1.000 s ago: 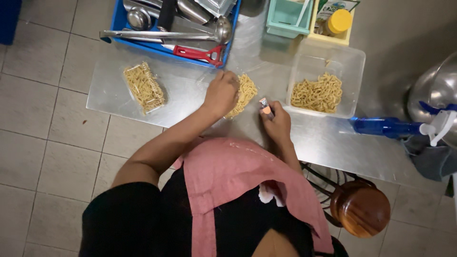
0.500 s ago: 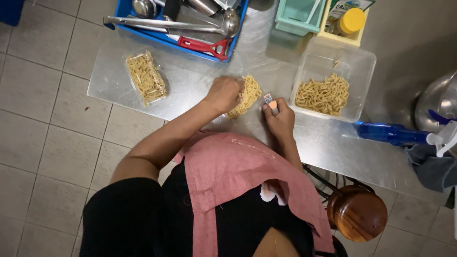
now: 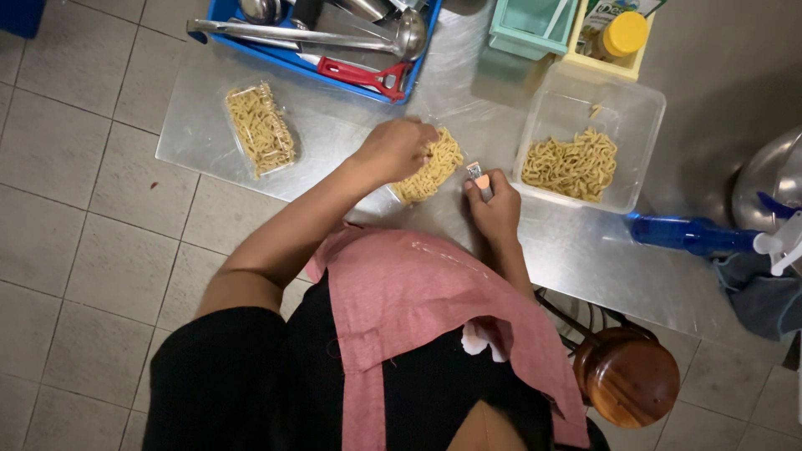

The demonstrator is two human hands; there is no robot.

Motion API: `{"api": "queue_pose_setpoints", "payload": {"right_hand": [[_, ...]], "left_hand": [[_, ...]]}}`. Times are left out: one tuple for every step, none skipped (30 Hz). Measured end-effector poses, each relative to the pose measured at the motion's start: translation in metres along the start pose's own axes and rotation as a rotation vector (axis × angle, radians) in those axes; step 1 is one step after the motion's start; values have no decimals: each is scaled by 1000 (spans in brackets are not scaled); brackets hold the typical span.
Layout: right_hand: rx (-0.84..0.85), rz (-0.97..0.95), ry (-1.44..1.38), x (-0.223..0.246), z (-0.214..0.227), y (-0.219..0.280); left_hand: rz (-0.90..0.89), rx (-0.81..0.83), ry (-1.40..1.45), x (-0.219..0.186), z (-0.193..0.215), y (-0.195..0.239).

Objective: The person transfers portions of dry noodles from a container into small plastic boxes by hand, using a small tool to help seal or adjust the boxes, and later retrieves more containers from a storage area.

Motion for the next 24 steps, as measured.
{"api": "queue_pose_setpoints", "payload": {"right_hand": [[-7,13,2,0,0,0],[-15,26,4,0,0,0],[-14,27,4,0,0,0],[-11,22,-13,-1,-1,0],[-7,17,-30,-1,-1,1],[-8,17,-29,-2,-1,1],[5,23,-31,-2,-2,2],[18,29,-33,-3,-3,2],[18,30,-32,-5,-4,2],[76,-47,-176,-13,-10,2],[133,-124,-320,-20,-16,3],[134,-123,-318,-23,-19,3],[158,-105,-484,-24,-24,2],[179,-87,-650,-25,-28,2],[177,-88,-648,-27,-30,0],[203,-73,-685,-26,-33,0],[230,-58,-722,-25,-34,0],[217,-64,-719,-23,-33,2],[201,-122,-779,-23,-35,5],[179,-181,-840,-22,-36,9],[161,-189,-837,-17,-34,12],[168,-216,-860,-13,-34,14],[174,-242,-883,-10,-33,16],[160,-243,-883,-6,-29,18]], "left_hand": [[0,-2,0,0,3,2],[-1,-117,-3,1,14,6],[-2,-233,-6,1,26,11],[-3,-234,-5,2,30,14],[40,-366,-62,5,42,21],[82,-498,-119,9,53,29],[82,-498,-117,12,55,32],[143,-487,-155,20,56,34],[203,-476,-193,27,55,36],[205,-477,-191,32,53,39],[260,-372,-45,43,43,39],[311,-265,101,52,32,39],[312,-267,103,55,28,39],[353,-187,313,60,14,40],[390,-103,521,63,0,40],[386,-97,524,63,-7,40],[312,-81,409,56,-11,38],[234,-61,295,47,-17,36],[224,-51,300,45,-24,34],[148,-104,184,36,-24,32],[70,-157,70,27,-24,30],[56,-148,75,24,-27,28],[169,-55,113,30,-36,27],[283,37,147,36,-44,27]]}}
Point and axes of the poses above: each hand's wrist, its own y-axis away from the middle knuckle, its own z-axis out of the back of the hand, x = y × z, the point moved 7 cm from there along -y, towards the middle knuckle, and after that the axes turned 5 degrees about x, right-handed, at the moved point
